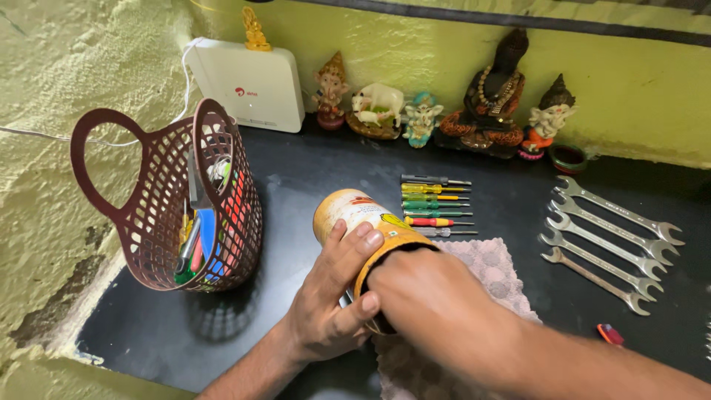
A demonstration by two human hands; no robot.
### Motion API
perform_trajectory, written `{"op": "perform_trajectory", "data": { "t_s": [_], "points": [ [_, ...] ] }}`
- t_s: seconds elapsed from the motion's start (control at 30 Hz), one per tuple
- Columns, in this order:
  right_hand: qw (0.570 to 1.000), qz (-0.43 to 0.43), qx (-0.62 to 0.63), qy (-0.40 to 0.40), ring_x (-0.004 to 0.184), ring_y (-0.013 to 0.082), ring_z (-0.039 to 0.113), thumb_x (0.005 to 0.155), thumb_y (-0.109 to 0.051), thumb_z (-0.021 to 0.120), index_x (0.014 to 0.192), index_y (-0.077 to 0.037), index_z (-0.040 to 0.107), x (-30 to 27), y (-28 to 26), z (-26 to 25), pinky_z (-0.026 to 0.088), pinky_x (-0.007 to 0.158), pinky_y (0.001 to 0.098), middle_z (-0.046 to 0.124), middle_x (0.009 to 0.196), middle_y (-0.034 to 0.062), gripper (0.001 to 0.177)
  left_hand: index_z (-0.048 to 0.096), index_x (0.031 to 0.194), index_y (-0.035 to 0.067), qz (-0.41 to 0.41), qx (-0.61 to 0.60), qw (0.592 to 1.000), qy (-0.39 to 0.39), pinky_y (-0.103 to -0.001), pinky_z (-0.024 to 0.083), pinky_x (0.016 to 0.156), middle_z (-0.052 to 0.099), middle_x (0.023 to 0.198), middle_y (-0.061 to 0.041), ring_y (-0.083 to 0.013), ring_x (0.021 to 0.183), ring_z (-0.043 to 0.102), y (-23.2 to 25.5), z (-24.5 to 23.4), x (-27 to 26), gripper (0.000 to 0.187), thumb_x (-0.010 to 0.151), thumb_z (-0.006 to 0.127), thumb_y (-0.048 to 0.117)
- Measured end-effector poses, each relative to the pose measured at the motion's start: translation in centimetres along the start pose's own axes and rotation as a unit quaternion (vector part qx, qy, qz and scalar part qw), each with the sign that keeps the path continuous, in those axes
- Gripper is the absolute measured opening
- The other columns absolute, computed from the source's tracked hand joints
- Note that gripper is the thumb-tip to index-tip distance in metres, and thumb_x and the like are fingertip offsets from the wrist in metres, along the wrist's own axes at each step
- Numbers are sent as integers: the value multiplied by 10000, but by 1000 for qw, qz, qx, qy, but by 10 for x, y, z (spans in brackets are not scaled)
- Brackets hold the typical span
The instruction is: The person cleans various tools including screwdrivers and hex keys by rubbing them with a cloth and a toothbrush on a work surface, eventually placing some items into a container.
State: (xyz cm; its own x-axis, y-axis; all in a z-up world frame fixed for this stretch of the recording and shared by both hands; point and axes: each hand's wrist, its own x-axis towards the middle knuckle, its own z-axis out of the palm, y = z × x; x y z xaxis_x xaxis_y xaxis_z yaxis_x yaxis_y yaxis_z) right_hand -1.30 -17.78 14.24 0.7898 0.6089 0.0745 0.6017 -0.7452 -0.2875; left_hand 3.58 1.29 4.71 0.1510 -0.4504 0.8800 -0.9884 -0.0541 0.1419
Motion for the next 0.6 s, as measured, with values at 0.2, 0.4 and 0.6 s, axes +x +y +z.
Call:
{"op": "perform_trajectory", "data": {
  "t_s": [0.2, 0.4, 0.6],
  "points": [
    [994, -3, -59, -89, 903, 301, 687, 820, -161, 705, 980, -102, 686, 57, 25, 28, 539, 732, 428, 693, 973, 106, 172, 311, 1525, 228, -1, 33, 999, 8, -712, 357, 1226, 420, 1549, -273, -493, 1416, 528, 0, 4, 8, 795, 909, 802, 121],
    [983, 1, -129, -130, 964, 285, 670, 822, -182, 698, 1039, -120, 684, 79, 49, 52, 526, 788, 414, 683, 1047, 96, 227, 319, 1529, 240, 15, 74, 997, 2, -726, 360, 1234, 408, 1573, -267, -500, 1433, 522, 0, 10, 14, 776, 924, 780, 84],
    [976, 10, -165, -143, 1025, 270, 653, 823, -203, 691, 1098, -139, 682, 85, 63, 64, 513, 844, 400, 672, 1121, 85, 283, 282, 1553, 237, 15, 77, 997, 4, -726, 361, 1214, 404, 1568, -271, -506, 1425, 512, 0, 14, 19, 819, 932, 812, 159]
  ]
}}
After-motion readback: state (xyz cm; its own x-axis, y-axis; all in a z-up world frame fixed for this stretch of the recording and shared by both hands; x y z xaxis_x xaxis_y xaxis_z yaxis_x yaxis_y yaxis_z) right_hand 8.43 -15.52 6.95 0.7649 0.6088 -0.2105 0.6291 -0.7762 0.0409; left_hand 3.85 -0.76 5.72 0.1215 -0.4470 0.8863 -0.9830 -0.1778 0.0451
